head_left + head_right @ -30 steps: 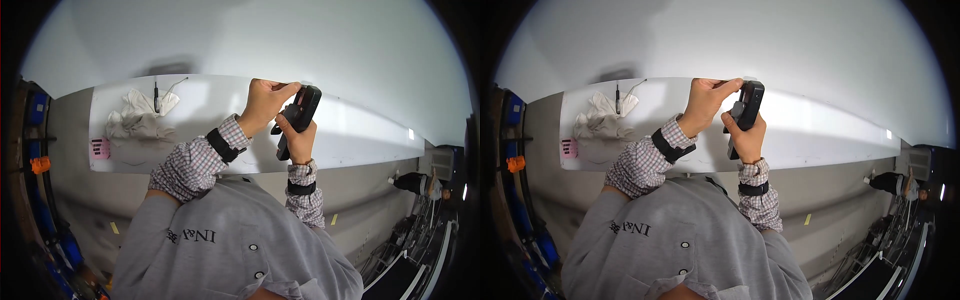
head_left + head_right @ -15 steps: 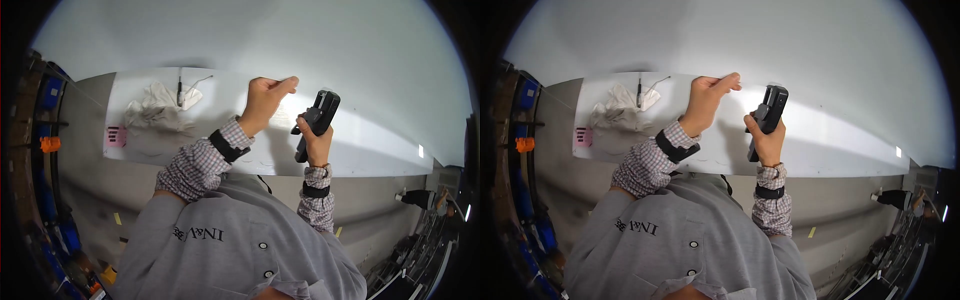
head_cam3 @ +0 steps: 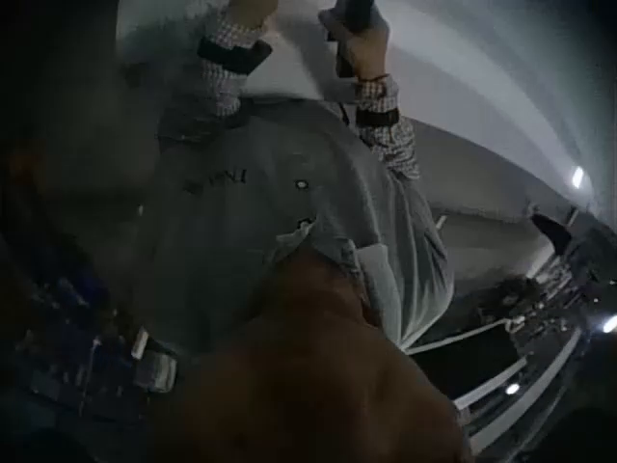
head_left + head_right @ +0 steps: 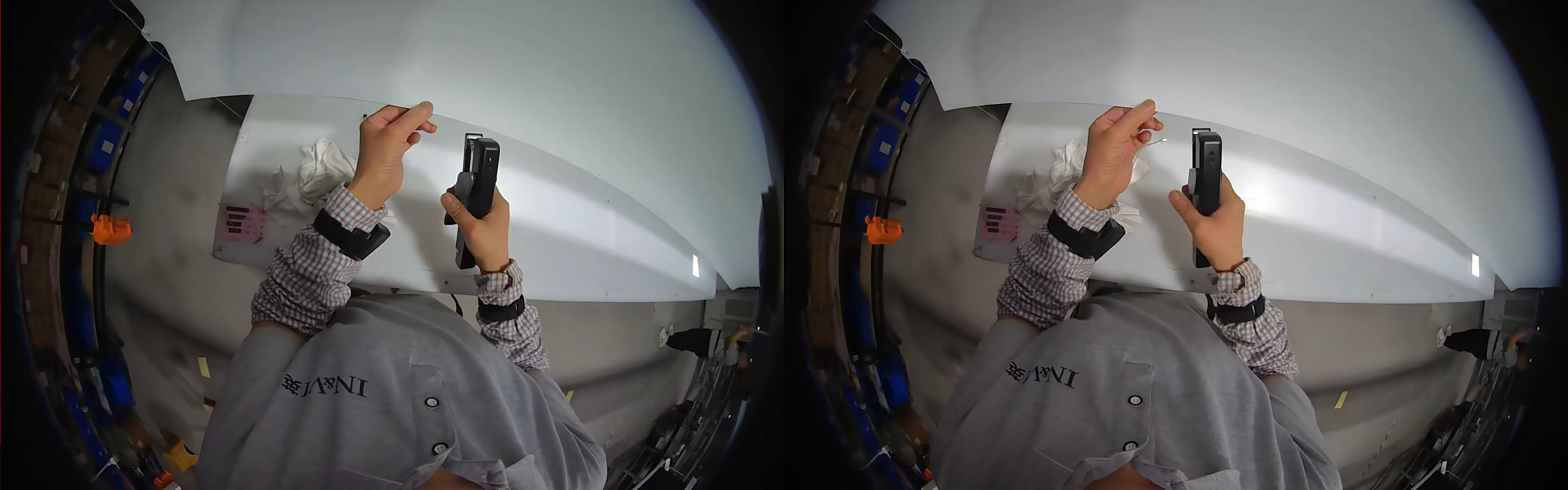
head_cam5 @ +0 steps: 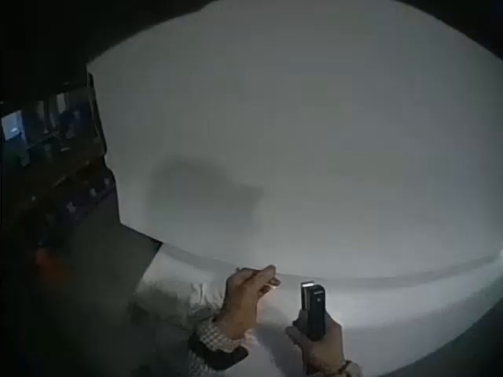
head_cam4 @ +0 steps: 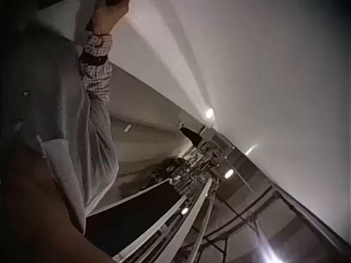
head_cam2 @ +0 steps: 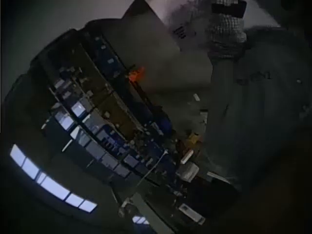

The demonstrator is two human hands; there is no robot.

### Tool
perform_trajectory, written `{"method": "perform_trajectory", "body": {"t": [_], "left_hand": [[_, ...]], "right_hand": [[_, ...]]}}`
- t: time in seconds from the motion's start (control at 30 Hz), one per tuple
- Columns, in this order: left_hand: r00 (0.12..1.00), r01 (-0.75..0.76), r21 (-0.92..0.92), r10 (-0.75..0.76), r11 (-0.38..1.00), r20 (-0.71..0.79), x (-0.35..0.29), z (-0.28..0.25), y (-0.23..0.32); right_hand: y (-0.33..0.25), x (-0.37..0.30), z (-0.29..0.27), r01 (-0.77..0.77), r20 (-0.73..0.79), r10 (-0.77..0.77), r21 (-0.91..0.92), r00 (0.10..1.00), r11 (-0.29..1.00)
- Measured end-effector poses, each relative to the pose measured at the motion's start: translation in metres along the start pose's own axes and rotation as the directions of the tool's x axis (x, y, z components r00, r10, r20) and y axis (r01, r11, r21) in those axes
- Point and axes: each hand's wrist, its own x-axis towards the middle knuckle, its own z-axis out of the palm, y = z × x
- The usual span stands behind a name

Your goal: The person assembles electrical components by taking wiring harnesses from a component box and connecting them to a plastic enclosure, then labels the components with a pen. The person uses pliers and a hand tool to manipulate the wiring and components, and consults an inspection sheet.

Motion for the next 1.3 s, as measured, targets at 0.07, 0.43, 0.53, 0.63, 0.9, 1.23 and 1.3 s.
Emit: {"method": "perform_trajectory", "body": {"t": [0.07,0.43,0.53,0.63,0.9,1.23,1.3], "left_hand": [[1.0,-0.029,0.077,0.029,0.997,-0.005,0.002,0.009,-0.005],[0.982,-0.045,-0.003,0.045,0.999,0.181,-0.022,0.032,-0.024],[0.988,-0.027,0.041,0.02,0.999,0.154,-0.028,0.037,-0.026],[0.989,-0.083,-0.002,0.082,0.997,0.121,-0.03,0.042,-0.029],[0.987,-0.149,0.052,0.145,0.988,0.069,-0.034,0.031,-0.023],[0.987,-0.152,0.135,0.142,0.979,0.077,-0.026,0.043,-0.039],[0.997,-0.013,0.067,0.008,0.998,0.074,-0.028,0.031,-0.023]], "right_hand": [[-0.007,0.001,0.006,-0.006,-0.031,0.009,0.084,0.999,0.996],[-0.024,-0.008,0.003,-0.059,-0.067,0.065,0.097,0.996,0.994],[-0.027,-0.013,-0.001,-0.067,-0.069,0.072,0.08,0.995,0.995],[-0.028,-0.015,0.0,-0.084,-0.069,0.09,0.079,0.994,0.993],[-0.021,-0.014,0.012,-0.09,-0.046,0.096,0.109,0.994,0.99],[-0.02,-0.009,-0.009,-0.15,-0.078,0.158,0.109,0.984,0.983],[-0.016,-0.016,-0.017,-0.099,-0.09,0.105,0.07,0.99,0.993]]}}
